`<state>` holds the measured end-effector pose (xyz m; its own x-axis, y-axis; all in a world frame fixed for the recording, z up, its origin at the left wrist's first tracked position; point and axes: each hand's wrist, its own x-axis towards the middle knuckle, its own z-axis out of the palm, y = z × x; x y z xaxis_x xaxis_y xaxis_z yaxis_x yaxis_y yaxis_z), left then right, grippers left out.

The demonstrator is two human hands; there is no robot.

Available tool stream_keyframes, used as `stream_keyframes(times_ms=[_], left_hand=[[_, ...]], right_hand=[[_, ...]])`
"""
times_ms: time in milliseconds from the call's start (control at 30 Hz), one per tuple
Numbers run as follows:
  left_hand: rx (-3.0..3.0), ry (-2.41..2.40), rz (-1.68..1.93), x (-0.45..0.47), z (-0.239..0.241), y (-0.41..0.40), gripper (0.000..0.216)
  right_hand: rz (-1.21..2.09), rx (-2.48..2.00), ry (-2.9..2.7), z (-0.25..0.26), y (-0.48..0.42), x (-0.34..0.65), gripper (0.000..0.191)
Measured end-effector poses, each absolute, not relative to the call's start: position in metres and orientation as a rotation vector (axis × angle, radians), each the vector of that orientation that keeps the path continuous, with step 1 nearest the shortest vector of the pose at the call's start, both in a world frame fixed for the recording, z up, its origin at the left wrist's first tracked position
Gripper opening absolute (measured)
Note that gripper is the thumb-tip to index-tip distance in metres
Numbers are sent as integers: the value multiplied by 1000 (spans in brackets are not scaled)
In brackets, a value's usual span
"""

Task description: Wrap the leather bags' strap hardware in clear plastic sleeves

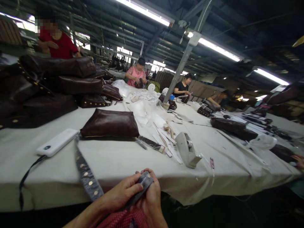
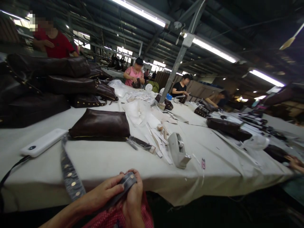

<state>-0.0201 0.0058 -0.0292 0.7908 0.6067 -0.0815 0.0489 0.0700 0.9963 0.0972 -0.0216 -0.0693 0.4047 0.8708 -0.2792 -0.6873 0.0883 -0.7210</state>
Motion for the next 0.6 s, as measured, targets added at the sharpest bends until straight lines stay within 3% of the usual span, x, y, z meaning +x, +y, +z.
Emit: stream_keyframes(times_ms=[267, 367, 467, 600], left_hand=[[1644, 616, 547, -25, -41, 10, 23], [1664, 699, 524, -24, -40, 9, 15], [1682, 699, 528, -23, -34, 8, 12], [1620, 589, 551, -25, -21, 11, 11]], right_hand=[[1149, -973, -217, -93, -17, 92, 21], [1000, -1201, -752, -82, -21, 108, 25], [592, -1321, -1474, -67, -25, 128, 34], [296, -1366, -1791, -58, -26, 137, 22]])
